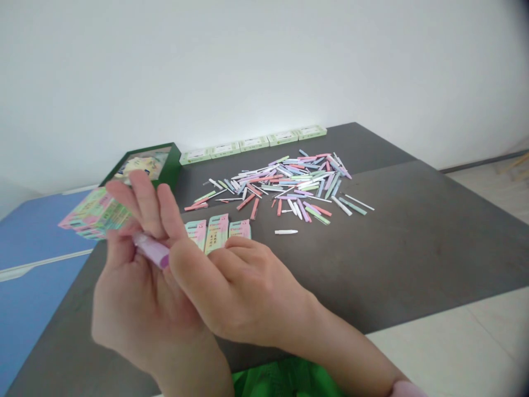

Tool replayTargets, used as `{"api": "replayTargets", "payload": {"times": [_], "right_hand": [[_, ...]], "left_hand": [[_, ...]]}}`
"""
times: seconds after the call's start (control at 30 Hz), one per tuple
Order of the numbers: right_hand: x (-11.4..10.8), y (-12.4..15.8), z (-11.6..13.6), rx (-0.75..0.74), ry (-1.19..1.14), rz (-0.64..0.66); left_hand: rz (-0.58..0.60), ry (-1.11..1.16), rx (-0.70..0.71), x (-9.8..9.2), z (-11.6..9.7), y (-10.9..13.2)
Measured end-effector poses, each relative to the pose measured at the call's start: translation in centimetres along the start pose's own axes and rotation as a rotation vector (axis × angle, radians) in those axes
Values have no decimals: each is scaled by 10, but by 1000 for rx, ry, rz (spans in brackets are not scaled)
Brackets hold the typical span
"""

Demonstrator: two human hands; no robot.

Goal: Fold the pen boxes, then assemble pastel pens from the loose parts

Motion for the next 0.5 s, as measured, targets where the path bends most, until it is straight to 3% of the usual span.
{"api": "replayTargets", "payload": {"times": [0.1, 0.23, 0.3, 0.5], "right_hand": [[-1, -1, -4, 62, -47, 47], [-13, 8, -12, 90, -366, -124], [-14, 14, -20, 112, -535, -168], [-11, 12, -33, 140, -997, -81]], "left_hand": [[-111, 271, 26, 1, -15, 3], [-212, 356, 1, 5, -29, 9], [-206, 330, 12, 9, -34, 11], [-135, 271, 71, 8, -34, 18]]}}
Point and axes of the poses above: each hand's wrist, its own y-axis away from the middle knuckle, its own x-axis out of the palm, z = x × y, the point moved 8 cm from there along -y, towards the middle knuckle, and after that the axes turned 1 degree about -x, right-handed, at the moved point
